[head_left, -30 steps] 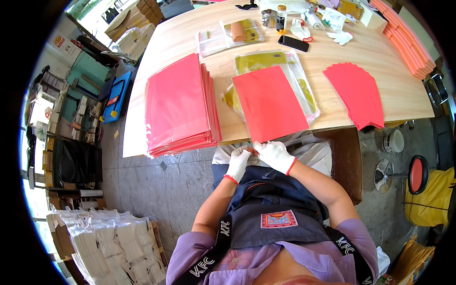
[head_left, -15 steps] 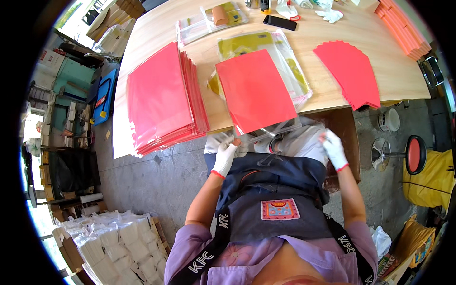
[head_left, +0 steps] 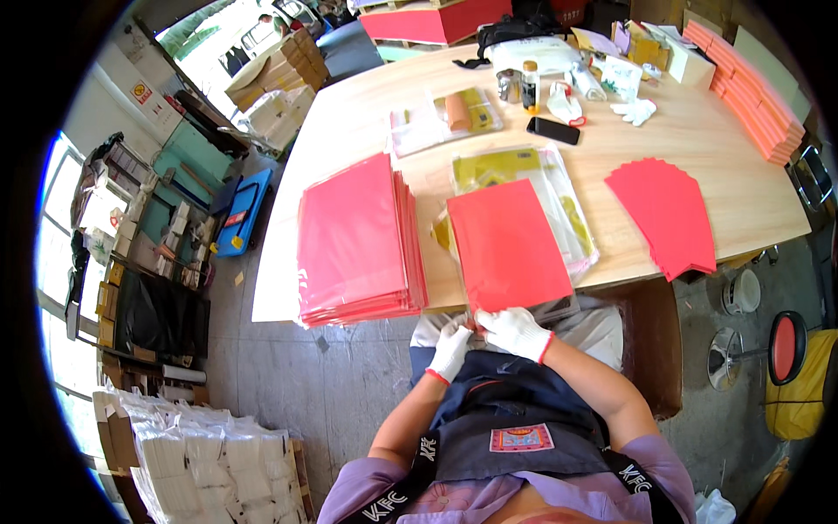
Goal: The person repeatedly picks up red rectangular sheets, places them into clear plastic sleeves, and stacks the wrapped units on the table. The process is repeated continuously with the same materials.
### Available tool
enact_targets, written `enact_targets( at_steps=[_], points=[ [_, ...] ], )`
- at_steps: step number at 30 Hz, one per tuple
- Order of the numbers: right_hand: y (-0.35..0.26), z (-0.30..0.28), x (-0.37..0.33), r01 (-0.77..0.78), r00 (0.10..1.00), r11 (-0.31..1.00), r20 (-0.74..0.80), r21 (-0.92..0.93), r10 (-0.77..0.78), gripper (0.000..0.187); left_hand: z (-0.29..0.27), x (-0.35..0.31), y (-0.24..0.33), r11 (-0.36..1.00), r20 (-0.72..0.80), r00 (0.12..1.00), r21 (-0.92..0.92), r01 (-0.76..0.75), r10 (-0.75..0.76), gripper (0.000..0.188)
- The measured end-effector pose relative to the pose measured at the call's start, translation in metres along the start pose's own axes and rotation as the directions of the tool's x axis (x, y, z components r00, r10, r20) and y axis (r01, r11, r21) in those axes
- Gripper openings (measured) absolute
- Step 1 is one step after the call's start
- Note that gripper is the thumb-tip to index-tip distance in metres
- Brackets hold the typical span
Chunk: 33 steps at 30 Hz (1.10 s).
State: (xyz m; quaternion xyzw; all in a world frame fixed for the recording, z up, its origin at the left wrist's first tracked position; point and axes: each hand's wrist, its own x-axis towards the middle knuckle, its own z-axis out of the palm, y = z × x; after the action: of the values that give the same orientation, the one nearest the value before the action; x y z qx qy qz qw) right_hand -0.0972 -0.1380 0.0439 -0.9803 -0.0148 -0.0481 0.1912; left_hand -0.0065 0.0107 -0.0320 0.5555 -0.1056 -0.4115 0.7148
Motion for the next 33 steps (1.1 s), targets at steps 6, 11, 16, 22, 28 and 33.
enact_targets(
  at_steps=[6, 11, 16, 22, 28, 33],
  points=[
    [0.066, -0.061, -0.100, 0.107, 0.672, -0.349, 0.191, 0.931, 0.715, 0.008, 0.021, -0.006, 0.021, 0.979, 0.066, 0.998, -0.201, 0.018, -0.005, 0.034],
    [0.224, 0.035, -0.319, -0.590, 0.327, 0.528, -0.416, 0.611, 0.848, 0.027, 0.020, 0.000, 0.014, 0.989, 0.189, 0.981, -0.147, -0.012, 0.040, 0.036],
    [0.140, 0.088, -0.401, -0.780, 0.500, 0.573, 0.300, -0.253, 0.812, 0.044, -0.014, -0.008, -0.004, 0.943, -0.017, 0.995, 0.319, -0.089, 0.100, 0.025],
    [0.085, -0.023, -0.192, -0.657, 0.689, 0.742, -0.293, 0.134, 0.663, 0.033, 0.012, -0.006, 0.019, -0.083, 0.390, 0.597, 0.876, -0.474, 0.701, 0.031],
    [0.085, -0.042, -0.101, -0.253, 0.915, 0.949, -0.364, -0.187, 0.172, 0.034, 0.023, 0.003, 0.026, -0.108, 0.501, 0.545, 0.795, -0.597, 0.672, 0.026],
    [0.095, -0.029, -0.081, -0.469, 0.789, 0.859, -0.342, 0.203, 0.511, 0.026, 0.015, 0.000, 0.011, 0.456, 0.007, 0.775, 0.804, -0.380, 0.632, 0.013]
  ],
)
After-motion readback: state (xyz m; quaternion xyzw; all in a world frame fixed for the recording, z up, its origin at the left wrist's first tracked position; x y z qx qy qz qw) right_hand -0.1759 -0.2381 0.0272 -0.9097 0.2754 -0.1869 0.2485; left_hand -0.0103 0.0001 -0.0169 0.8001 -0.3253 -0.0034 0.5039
